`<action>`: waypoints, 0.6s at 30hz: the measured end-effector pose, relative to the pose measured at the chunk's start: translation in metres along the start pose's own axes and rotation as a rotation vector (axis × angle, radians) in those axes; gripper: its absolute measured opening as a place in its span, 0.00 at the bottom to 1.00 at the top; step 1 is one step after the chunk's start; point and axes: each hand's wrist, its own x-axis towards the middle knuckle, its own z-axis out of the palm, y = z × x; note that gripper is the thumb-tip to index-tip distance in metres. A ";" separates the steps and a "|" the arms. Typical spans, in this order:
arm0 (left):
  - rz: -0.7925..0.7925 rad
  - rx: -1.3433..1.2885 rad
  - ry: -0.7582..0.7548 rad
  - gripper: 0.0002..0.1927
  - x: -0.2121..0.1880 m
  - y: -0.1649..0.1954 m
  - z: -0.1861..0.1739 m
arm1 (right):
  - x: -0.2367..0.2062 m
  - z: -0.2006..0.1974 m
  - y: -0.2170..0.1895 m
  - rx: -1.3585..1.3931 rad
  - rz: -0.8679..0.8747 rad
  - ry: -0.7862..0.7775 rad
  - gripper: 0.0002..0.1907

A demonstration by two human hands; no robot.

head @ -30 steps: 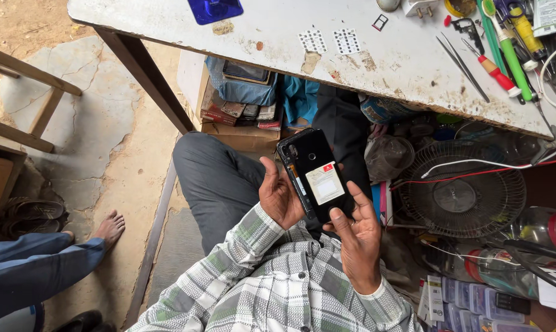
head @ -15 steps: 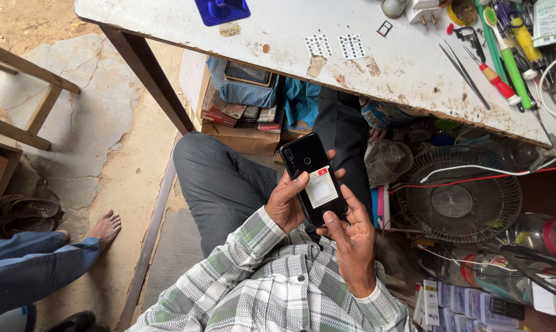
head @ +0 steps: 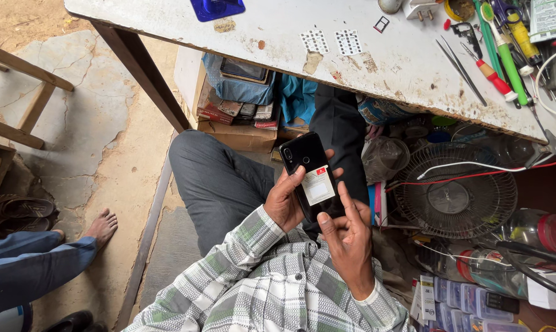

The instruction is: The person sits on the floor repairing a smartphone, working on the opened device on their lap. They manipulate internal components with their fingers, press a part into the phone body, handle the back cover and a blue phone shell, and place phones on the workbench above.

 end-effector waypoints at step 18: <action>0.008 0.178 0.030 0.41 -0.002 -0.019 -0.017 | 0.005 0.010 0.004 -0.282 -0.284 -0.028 0.28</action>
